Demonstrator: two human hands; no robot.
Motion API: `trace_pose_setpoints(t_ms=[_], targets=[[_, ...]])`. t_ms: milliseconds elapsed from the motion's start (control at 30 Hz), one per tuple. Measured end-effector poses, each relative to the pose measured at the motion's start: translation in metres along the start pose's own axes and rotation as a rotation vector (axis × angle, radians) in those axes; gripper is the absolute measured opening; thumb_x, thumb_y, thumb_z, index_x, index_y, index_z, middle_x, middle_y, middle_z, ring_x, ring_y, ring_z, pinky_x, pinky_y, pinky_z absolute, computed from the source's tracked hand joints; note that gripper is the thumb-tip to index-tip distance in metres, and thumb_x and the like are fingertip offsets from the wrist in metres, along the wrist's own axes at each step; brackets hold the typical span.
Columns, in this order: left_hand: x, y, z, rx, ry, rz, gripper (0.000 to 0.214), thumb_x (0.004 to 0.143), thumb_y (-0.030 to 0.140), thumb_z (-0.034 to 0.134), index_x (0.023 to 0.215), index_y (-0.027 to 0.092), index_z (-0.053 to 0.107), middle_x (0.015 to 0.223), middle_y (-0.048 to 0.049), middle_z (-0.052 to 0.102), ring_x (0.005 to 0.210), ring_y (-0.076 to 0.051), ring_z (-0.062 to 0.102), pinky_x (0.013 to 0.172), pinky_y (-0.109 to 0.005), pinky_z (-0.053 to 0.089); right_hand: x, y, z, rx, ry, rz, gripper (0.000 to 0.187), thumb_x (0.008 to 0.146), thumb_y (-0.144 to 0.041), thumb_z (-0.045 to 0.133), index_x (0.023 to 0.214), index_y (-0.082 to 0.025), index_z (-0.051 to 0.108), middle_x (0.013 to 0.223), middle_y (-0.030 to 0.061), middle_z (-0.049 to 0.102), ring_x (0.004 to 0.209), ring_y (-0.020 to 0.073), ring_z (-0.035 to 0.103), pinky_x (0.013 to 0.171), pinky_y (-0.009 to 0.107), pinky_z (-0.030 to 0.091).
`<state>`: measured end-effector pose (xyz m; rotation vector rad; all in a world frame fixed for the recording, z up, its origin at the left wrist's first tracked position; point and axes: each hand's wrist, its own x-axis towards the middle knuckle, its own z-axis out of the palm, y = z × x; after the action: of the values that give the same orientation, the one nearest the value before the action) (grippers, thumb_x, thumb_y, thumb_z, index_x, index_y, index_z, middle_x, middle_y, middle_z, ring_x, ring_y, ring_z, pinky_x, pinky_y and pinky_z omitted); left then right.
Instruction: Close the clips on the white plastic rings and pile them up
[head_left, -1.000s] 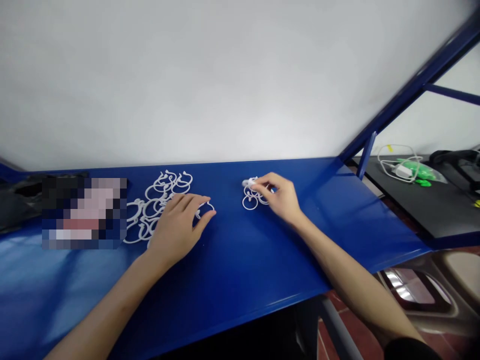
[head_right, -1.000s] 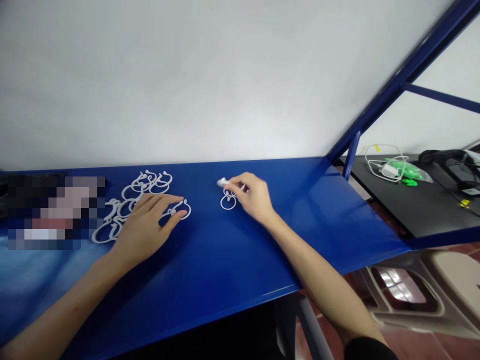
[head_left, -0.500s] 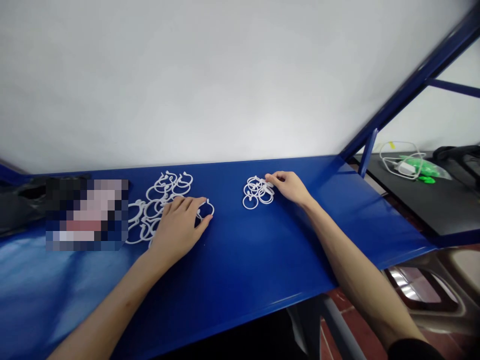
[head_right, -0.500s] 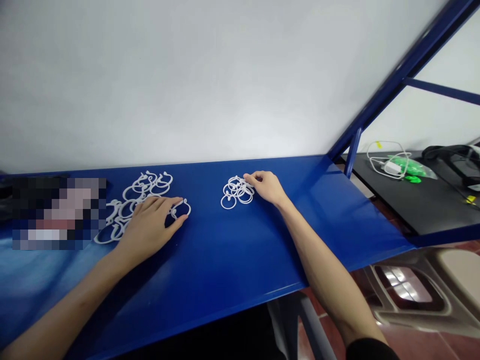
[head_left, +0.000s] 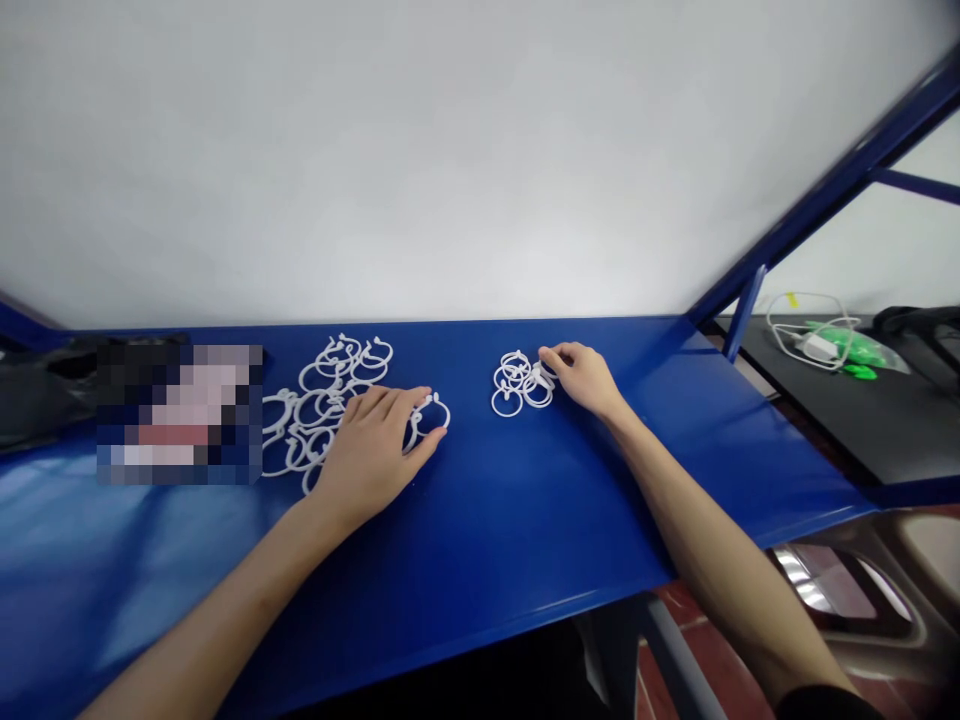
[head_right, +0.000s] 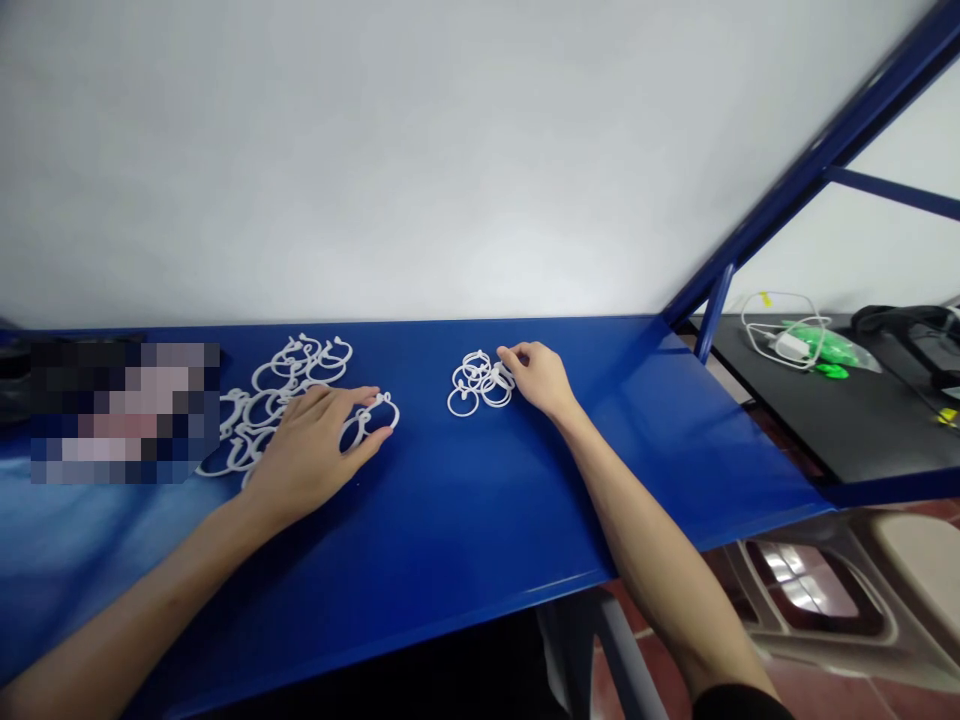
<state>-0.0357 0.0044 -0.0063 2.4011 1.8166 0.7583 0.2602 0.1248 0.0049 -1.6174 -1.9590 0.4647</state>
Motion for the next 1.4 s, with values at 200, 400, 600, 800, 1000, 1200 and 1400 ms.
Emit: trace_pose_setpoints(t_ms=[200, 400, 600, 800, 1000, 1200, 1400], targets=[[-0.001, 0.001, 0.001, -0.014, 0.017, 0.021, 0.043, 0.094, 0.043, 0.057, 0.128, 0.017, 0.056, 0.12, -0.0105, 0.068, 0.119, -0.031, 0.056, 0.103, -0.05, 0.042, 0.002, 0.005, 0.002, -0.05, 0.101, -0.011, 0.033, 0.095, -0.044, 0.054, 0.089, -0.019, 0.075, 0.092, 0.0078, 0.073, 0.084, 0.0206, 0.065, 0.082, 0.033, 0.048], [-0.002, 0.001, 0.003, -0.033, 0.024, 0.043, 0.044, 0.093, 0.043, 0.059, 0.129, 0.018, 0.056, 0.118, -0.0098, 0.069, 0.117, -0.031, 0.057, 0.103, -0.05, 0.042, 0.001, 0.005, 0.004, -0.082, 0.1, -0.008, 0.03, 0.096, -0.04, 0.055, 0.096, -0.017, 0.075, 0.095, 0.0104, 0.073, 0.089, 0.0224, 0.066, 0.088, 0.037, 0.05], [-0.002, 0.001, 0.003, -0.055, -0.001, 0.026, 0.042, 0.093, 0.044, 0.058, 0.129, 0.02, 0.056, 0.117, -0.0089, 0.069, 0.117, -0.031, 0.057, 0.102, -0.051, 0.042, 0.002, 0.011, -0.005, -0.091, -0.053, -0.044, 0.032, 0.085, -0.016, 0.06, 0.115, -0.017, 0.071, 0.111, 0.011, 0.072, 0.091, 0.0215, 0.068, 0.091, 0.039, 0.053], [-0.002, 0.001, 0.0, -0.056, -0.012, 0.011, 0.043, 0.092, 0.044, 0.059, 0.128, 0.021, 0.056, 0.119, -0.009, 0.069, 0.118, -0.031, 0.056, 0.103, -0.051, 0.043, 0.002, 0.02, -0.019, -0.053, -0.205, -0.219, 0.052, 0.077, -0.016, 0.07, 0.129, -0.022, 0.065, 0.126, 0.0102, 0.064, 0.091, 0.0197, 0.068, 0.087, 0.038, 0.057], [-0.001, 0.0, 0.002, -0.05, -0.016, 0.022, 0.044, 0.093, 0.045, 0.059, 0.128, 0.019, 0.056, 0.118, -0.0093, 0.068, 0.118, -0.031, 0.056, 0.103, -0.05, 0.042, 0.005, 0.023, -0.017, -0.166, -0.192, -0.311, 0.032, 0.086, -0.02, 0.066, 0.117, -0.021, 0.07, 0.108, 0.008, 0.07, 0.091, 0.0207, 0.065, 0.09, 0.039, 0.052], [-0.002, 0.0, 0.003, -0.07, -0.035, 0.025, 0.044, 0.092, 0.045, 0.059, 0.129, 0.02, 0.057, 0.115, -0.0088, 0.069, 0.115, -0.03, 0.058, 0.101, -0.05, 0.044, 0.007, 0.022, -0.016, -0.149, -0.174, -0.293, 0.015, 0.089, -0.015, 0.06, 0.097, -0.019, 0.072, 0.1, 0.0055, 0.072, 0.085, 0.0173, 0.064, 0.084, 0.032, 0.05], [-0.003, -0.003, 0.004, -0.07, -0.053, 0.021, 0.045, 0.092, 0.046, 0.059, 0.129, 0.02, 0.057, 0.116, -0.0085, 0.069, 0.117, -0.03, 0.057, 0.102, -0.051, 0.043, 0.005, 0.018, -0.018, -0.116, -0.187, -0.294, 0.011, 0.092, -0.021, 0.061, 0.092, -0.02, 0.071, 0.097, 0.0046, 0.073, 0.085, 0.0182, 0.064, 0.082, 0.033, 0.049]])
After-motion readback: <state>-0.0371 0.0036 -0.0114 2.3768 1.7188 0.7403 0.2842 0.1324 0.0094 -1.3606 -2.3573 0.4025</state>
